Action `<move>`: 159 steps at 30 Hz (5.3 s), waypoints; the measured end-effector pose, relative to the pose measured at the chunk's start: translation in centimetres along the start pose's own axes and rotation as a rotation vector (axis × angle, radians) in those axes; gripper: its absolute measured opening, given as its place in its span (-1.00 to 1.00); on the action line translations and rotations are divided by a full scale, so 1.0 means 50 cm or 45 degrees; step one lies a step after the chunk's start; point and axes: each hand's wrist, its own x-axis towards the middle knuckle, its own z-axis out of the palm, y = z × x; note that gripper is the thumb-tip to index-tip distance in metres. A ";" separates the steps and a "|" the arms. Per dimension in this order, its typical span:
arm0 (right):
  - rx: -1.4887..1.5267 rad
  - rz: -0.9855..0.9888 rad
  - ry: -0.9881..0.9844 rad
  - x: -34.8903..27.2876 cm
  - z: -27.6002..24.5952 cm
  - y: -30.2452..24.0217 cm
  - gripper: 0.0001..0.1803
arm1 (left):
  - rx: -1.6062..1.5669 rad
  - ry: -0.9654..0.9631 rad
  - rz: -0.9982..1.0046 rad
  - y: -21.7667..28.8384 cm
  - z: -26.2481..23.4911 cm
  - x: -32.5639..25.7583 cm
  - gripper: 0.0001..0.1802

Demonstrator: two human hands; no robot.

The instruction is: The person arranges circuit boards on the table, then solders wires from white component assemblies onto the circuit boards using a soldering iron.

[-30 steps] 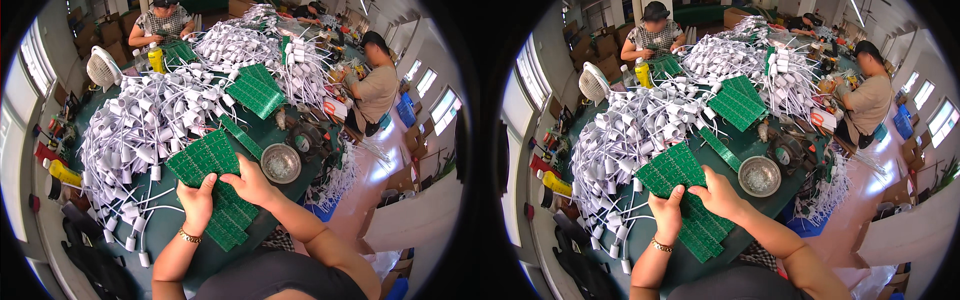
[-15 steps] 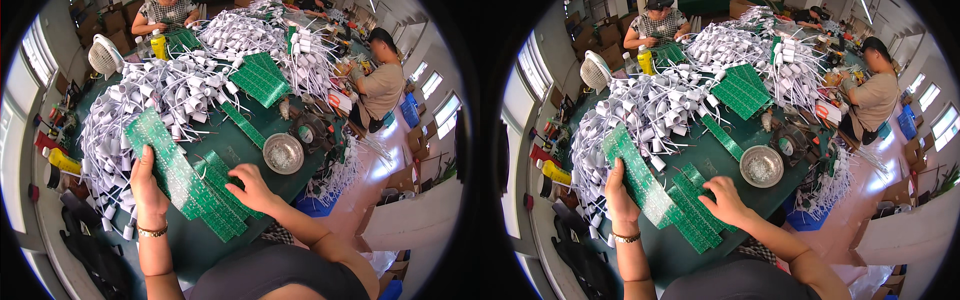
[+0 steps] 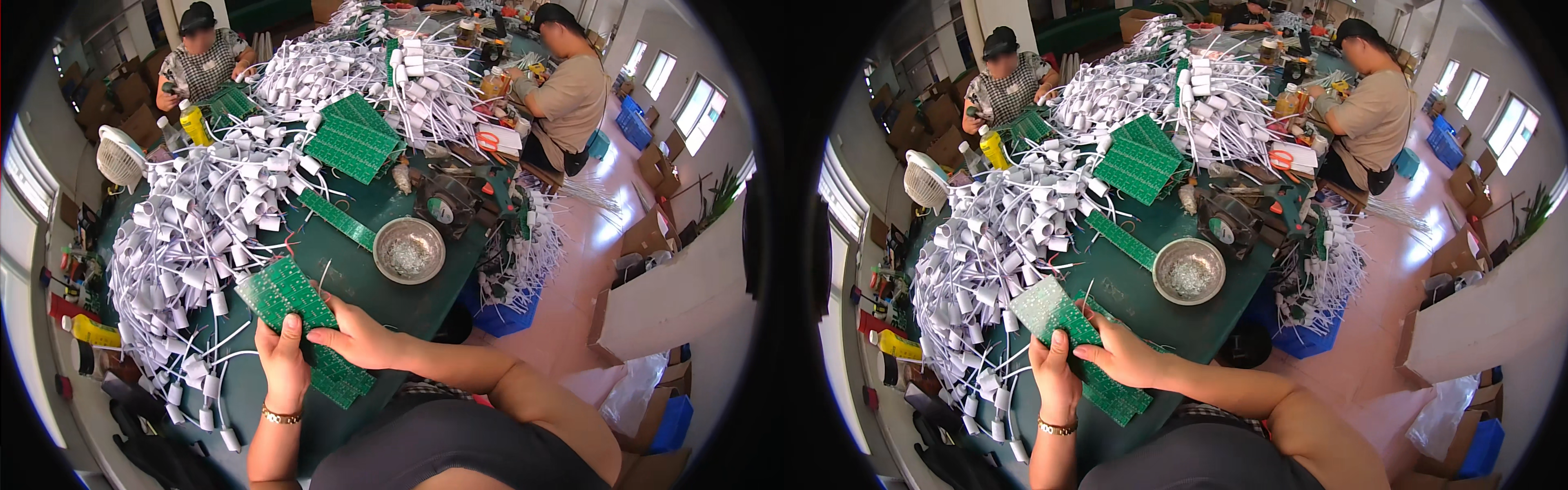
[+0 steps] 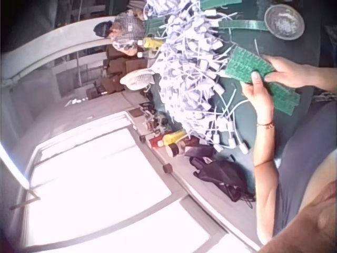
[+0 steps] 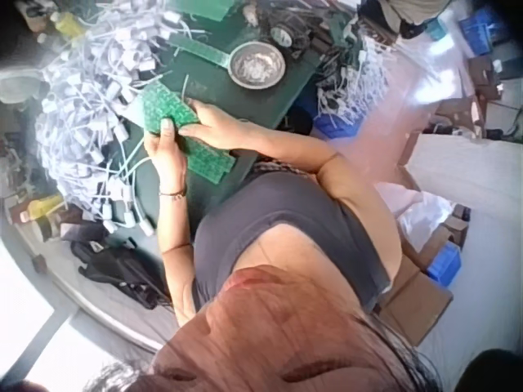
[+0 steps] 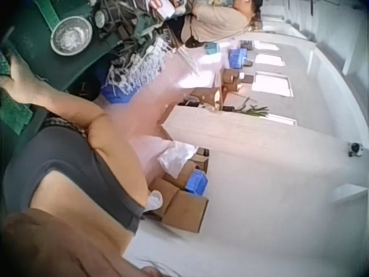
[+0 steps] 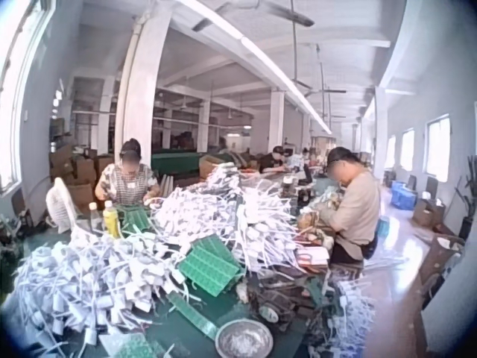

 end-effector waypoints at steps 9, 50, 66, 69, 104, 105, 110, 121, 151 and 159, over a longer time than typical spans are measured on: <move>-0.366 0.155 -0.013 -0.067 0.061 0.007 -0.48 | 0.305 0.677 0.241 -0.069 -0.003 -0.112 -0.70; -2.155 0.674 0.016 0.419 -0.359 -0.009 0.27 | 2.341 -0.658 0.189 -0.047 -0.106 -0.025 0.03; -1.274 -0.983 -1.271 0.189 -0.113 -0.179 -0.09 | -0.121 -0.234 -0.529 0.069 -0.119 -0.002 -0.39; -0.876 -0.631 -0.803 0.162 -0.129 -0.123 0.08 | -0.276 0.162 -0.221 0.076 -0.108 -0.015 -0.44; -1.017 -0.365 0.187 0.054 -0.001 0.008 -0.64 | 0.006 0.615 0.013 0.177 -0.155 -0.057 -0.59; -0.358 -0.004 -0.084 0.049 0.013 -0.010 -0.63 | 0.008 0.611 0.043 0.159 -0.149 -0.057 -0.60; -0.234 0.158 -0.520 0.019 0.064 -0.044 -0.45 | 0.022 0.274 0.086 0.077 -0.099 -0.083 -0.58; 0.145 0.241 -0.395 -0.067 0.139 0.006 -0.35 | 0.144 0.358 -0.011 0.046 -0.090 -0.190 -0.16; -1.089 -0.342 -0.161 -0.038 0.105 0.008 -0.35 | 1.879 0.168 0.071 0.039 -0.172 -0.217 -0.21; -1.253 -0.151 -0.158 -0.026 -0.012 0.043 -0.49 | 2.379 -0.409 -0.184 0.005 -0.157 -0.190 0.17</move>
